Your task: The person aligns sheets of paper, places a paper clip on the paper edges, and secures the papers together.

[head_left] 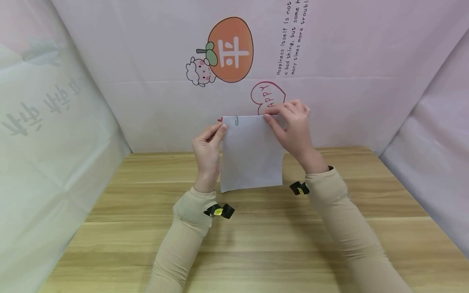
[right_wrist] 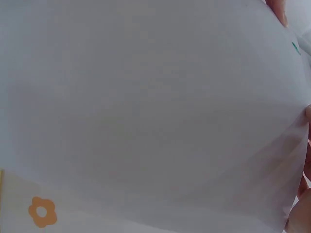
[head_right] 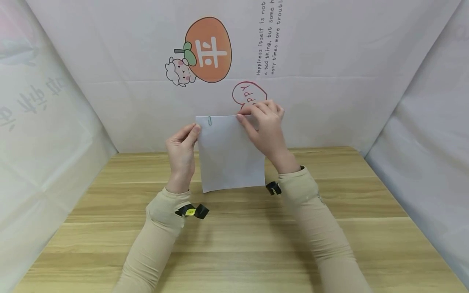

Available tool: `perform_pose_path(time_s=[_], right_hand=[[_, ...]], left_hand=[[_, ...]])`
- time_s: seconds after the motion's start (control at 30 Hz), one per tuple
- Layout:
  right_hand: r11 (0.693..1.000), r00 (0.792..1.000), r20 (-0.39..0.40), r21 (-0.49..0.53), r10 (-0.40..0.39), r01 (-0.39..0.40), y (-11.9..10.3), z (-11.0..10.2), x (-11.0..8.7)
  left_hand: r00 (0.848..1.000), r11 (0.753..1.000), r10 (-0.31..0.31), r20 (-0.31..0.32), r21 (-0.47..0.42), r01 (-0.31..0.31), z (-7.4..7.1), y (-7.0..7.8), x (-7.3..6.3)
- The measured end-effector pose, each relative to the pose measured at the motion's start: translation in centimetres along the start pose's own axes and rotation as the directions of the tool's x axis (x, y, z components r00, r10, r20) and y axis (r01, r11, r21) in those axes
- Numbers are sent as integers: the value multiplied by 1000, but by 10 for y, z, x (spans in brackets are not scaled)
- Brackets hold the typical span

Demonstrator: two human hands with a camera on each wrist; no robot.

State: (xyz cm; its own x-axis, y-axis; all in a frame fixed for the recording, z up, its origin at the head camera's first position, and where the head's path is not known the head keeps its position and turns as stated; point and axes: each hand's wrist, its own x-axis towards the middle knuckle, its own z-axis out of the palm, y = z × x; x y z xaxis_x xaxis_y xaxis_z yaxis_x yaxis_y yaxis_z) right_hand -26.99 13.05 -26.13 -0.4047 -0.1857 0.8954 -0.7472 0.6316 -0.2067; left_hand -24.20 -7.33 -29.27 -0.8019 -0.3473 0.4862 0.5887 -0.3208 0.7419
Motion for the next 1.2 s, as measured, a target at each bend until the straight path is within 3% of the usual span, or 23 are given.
perform_pose_path(time_s=[0.43,0.73,0.83,1.0,1.2], right_hand=[[991,991,-42,-19,131,-132,17,-17,-4],[958,963,-53,125,265,-257,29,-22,-7],[912,931,-50,229,361,-341,30,-23,-9],[801,860,-14,374,509,-468,32,-26,-12],[672,791,57,492,610,-553,37,-28,-17]], left_hand=[[1000,999,-6,-17,35,7,-7,-3,4],[998,999,-31,-49,15,32,-7,-3,7],[998,999,-36,-48,16,37,-7,-3,8],[998,999,-41,-52,19,42,-8,-4,9],[998,999,-36,-53,31,38,-9,-6,9]])
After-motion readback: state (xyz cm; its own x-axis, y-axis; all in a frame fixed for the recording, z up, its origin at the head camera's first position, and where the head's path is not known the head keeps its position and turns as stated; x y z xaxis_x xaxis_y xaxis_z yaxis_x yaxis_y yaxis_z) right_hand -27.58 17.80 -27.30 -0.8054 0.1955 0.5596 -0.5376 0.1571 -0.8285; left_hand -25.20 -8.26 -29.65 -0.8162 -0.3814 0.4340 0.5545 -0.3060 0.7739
